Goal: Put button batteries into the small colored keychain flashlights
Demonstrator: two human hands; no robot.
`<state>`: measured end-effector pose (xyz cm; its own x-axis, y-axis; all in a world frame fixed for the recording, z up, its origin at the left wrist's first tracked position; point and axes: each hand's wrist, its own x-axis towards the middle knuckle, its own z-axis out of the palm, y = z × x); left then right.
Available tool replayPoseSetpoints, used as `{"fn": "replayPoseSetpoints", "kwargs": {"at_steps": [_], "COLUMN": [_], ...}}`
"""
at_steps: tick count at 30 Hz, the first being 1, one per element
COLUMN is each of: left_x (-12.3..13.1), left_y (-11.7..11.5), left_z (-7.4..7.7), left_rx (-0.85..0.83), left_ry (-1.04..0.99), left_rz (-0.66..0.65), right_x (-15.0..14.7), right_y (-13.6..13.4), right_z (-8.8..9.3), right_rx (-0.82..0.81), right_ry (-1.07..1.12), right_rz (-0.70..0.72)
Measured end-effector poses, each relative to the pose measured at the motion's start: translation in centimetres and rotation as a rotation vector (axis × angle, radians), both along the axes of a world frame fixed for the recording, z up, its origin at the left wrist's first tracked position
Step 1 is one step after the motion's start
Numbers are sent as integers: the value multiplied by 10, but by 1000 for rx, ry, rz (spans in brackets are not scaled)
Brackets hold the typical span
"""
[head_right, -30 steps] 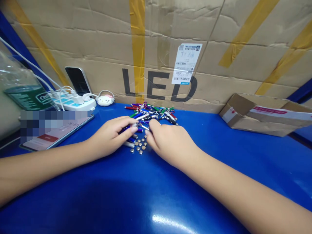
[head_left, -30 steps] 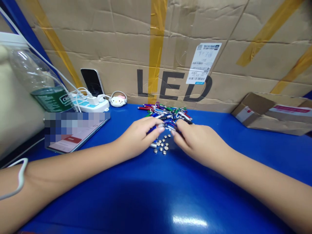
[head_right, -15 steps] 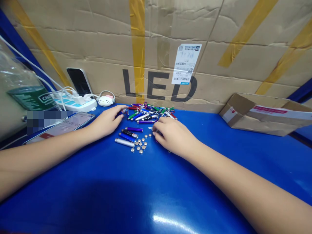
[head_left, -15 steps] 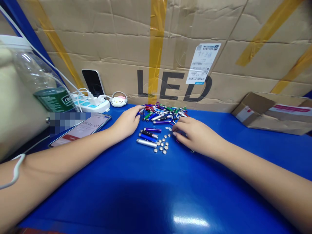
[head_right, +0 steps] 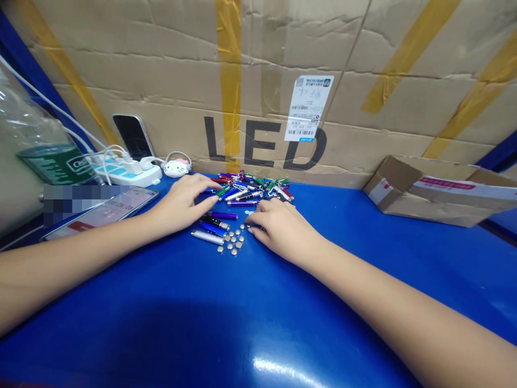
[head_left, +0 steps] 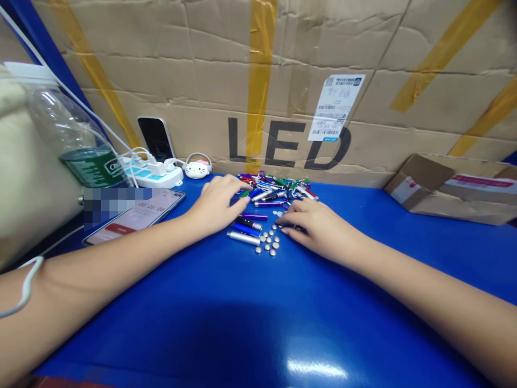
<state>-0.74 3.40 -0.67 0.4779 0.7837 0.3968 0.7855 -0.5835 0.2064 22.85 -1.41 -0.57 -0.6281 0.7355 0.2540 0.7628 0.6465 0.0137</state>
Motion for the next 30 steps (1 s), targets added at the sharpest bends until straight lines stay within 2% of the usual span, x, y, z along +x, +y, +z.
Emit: {"fn": "replayPoseSetpoints", "kwargs": {"at_steps": [3,5,12,19,25,30], "left_x": [6,9,11,12,15,18], "left_y": [-10,-14,-18,-18,-28,-36], "left_z": [-1,-3,-1,-2,2,5], "left_rx": [-48,-97,-293,-329,-277,-235], "left_ry": [58,73,-25,-161,-345,-433], "left_rz": [-227,-276,-204,-145,-279,-406], "right_x": [0,0,1,-1,-12,-19], "right_y": [2,2,3,-2,-15,-25], "right_z": [-2,-2,-2,4,14,17], "right_rx": [-16,-23,-46,29,150,247], "right_ry": [20,30,99,221,417,528], "right_rz": [-2,-11,-11,-6,10,105]}}
